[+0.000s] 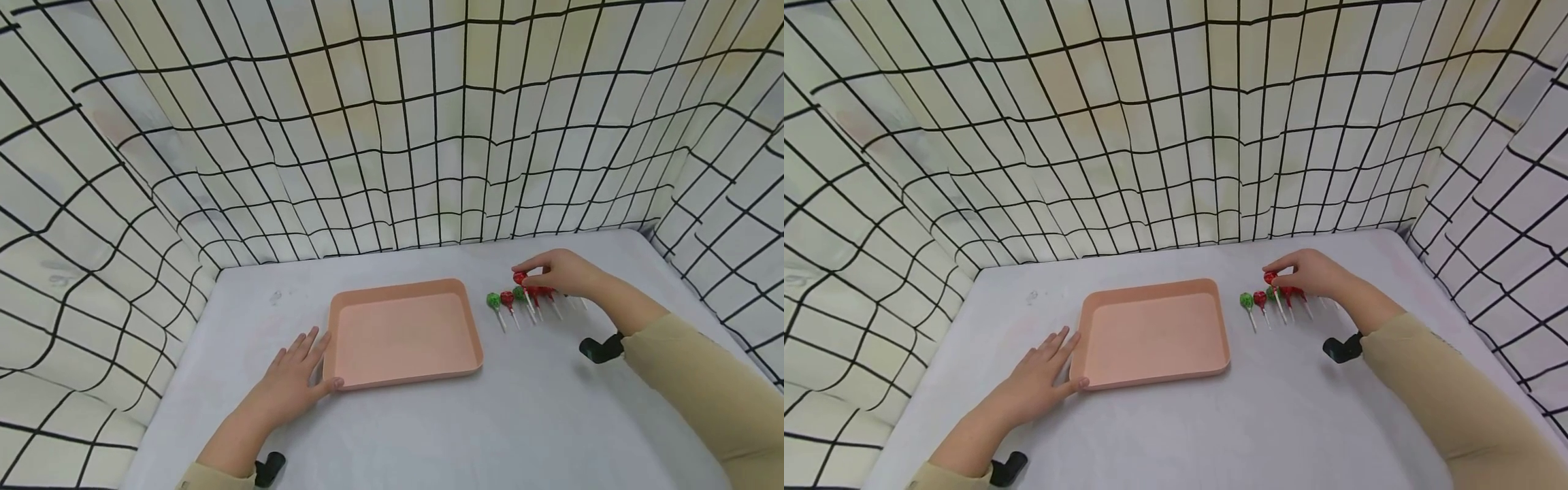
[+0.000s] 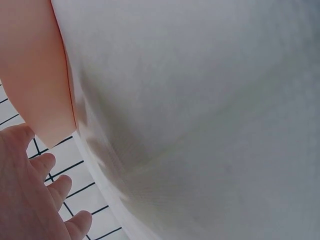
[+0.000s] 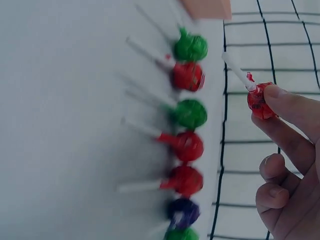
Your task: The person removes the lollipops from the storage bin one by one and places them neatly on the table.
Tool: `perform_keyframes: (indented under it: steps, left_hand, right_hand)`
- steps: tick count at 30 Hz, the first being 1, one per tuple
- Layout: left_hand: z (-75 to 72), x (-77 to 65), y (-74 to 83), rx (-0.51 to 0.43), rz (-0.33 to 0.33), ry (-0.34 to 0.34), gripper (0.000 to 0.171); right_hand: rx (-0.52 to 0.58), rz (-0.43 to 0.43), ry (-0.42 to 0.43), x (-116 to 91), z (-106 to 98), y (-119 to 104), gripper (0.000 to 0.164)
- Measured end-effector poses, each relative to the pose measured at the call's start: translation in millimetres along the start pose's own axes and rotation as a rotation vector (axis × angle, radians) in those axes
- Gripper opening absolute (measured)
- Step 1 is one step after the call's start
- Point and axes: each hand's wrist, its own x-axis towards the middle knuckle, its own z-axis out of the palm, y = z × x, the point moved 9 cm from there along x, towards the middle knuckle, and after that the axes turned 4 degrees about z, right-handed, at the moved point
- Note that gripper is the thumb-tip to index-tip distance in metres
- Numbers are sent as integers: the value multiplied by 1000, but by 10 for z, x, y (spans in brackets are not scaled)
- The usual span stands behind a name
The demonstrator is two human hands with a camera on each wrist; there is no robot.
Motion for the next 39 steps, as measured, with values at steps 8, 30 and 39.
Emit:
perform_keyframes:
  steps: [8, 30, 39]
  left_hand:
    - [-3, 9, -7, -3, 13, 6, 94]
    - [20, 13, -61, -11, -4, -1, 94]
    - [12, 10, -56, -23, -2, -6, 97]
  right_hand:
    - [-39, -3, 47, -77, -162, 398, 39]
    - [-122, 42, 37, -129, -365, 1025, 37]
    - [-117, 61, 45, -50, -298, 1176, 38]
